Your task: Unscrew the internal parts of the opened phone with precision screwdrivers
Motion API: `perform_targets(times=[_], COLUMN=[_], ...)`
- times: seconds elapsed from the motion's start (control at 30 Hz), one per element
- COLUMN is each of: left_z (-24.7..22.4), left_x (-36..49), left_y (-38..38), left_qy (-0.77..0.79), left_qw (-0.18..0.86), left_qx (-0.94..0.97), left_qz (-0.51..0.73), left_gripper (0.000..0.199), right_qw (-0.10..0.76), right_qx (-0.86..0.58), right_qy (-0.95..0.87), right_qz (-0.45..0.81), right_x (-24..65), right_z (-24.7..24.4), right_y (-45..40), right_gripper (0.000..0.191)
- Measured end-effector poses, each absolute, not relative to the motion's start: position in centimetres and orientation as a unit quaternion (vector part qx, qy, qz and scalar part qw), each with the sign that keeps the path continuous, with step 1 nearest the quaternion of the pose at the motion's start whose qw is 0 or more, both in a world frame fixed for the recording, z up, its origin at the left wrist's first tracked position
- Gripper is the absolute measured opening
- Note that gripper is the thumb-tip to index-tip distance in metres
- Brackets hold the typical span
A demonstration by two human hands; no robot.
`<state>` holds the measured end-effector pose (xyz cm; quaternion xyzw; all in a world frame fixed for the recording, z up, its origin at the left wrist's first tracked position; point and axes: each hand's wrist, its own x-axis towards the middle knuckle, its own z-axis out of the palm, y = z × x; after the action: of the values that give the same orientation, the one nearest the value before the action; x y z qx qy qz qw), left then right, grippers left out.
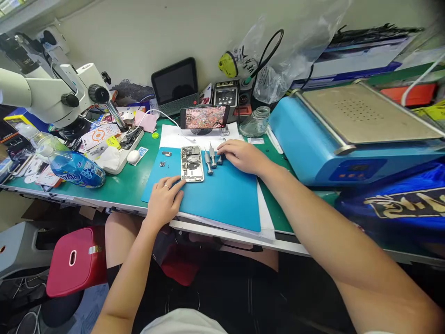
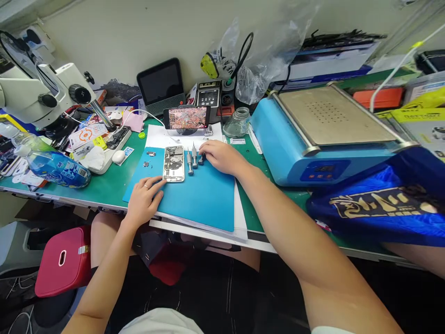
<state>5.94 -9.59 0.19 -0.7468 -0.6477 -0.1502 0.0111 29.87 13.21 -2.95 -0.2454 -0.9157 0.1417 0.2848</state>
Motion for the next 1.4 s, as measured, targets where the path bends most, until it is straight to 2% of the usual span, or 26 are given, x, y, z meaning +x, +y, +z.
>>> perform_targets(times=[0.47, 0.7, 0.97, 1.17, 1.4], left_z=[0.3, 0.3, 0.1, 0.0, -0.1], left_x=[6.0, 6.0, 6.0, 6.2, 6.3], left_y=[-9.5, -9.4, -9.4, -9.3, -9.5], left_qy=[-0.648, -0.647, -0.648, -0.648, -0.647], left_qw=[0.008, 0.008, 0.002, 0.004, 0.004], left_qx=[-0.745, -0.746, -0.746, -0.746, -0.747], left_qz=[-0.156, -0.158, -0.155, -0.152, -0.153], left_gripper=[0.038, 0.039, 0.039, 0.039, 0.039], right_qw=[0.292, 0.299, 0.265, 0.213, 0.2], right_qx=[-0.25, -0.225, -0.173, -0.158, -0.167], right_qy=[-0.911, -0.915, -0.936, -0.957, -0.959], right_qz=[0.151, 0.149, 0.152, 0.121, 0.109], right_x=[29.8, 29.5, 29.2, 29.1, 28.7], right_z=[-2.3, -1.2, -0.7, -0.7, -0.8], right_y=[12.7, 11.6, 10.7, 10.0, 9.4], right_gripper=[0.03, 0.023, 0.023, 0.036, 0.037])
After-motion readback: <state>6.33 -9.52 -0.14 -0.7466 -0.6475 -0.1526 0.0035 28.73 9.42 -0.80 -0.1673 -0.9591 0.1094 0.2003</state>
